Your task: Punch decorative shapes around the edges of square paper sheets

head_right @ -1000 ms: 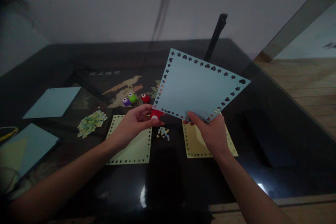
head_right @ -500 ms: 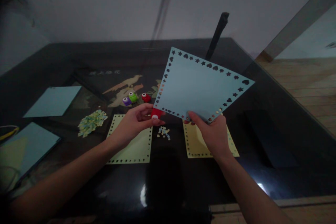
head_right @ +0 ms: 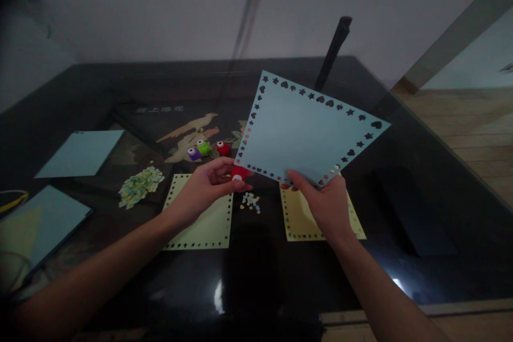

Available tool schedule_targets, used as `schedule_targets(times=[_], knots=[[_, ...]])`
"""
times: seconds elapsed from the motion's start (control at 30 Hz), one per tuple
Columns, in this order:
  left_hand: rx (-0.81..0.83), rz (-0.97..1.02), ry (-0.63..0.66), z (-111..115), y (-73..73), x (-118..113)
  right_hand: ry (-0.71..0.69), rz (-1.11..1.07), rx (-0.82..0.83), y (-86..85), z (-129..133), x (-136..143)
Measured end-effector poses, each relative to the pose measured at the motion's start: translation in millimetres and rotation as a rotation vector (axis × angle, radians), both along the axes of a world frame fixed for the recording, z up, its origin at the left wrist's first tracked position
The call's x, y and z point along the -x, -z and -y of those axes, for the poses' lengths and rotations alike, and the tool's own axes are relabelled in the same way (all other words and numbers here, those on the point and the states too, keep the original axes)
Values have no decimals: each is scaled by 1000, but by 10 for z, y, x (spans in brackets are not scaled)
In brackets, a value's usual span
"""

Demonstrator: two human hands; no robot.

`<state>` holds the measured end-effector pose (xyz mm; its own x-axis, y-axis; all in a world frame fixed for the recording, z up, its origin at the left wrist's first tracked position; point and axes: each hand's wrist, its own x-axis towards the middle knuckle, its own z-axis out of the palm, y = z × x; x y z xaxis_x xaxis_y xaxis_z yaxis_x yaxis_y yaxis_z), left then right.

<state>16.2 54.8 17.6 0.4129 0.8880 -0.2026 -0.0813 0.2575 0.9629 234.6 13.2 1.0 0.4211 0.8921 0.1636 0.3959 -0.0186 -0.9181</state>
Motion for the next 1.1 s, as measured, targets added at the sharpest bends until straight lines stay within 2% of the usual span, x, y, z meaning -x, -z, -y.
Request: schedule_targets(times=[0.5,0.77,1.1], knots=[[-5,-30,7,7,-19,3,-18,-40,9,-18,5,27],[-1,-10,9,5,-27,-8,0,33,-17,-27,-1,26],[23,-5,-20,-18,32,-13,-115,-4,99,-37,1,20]])
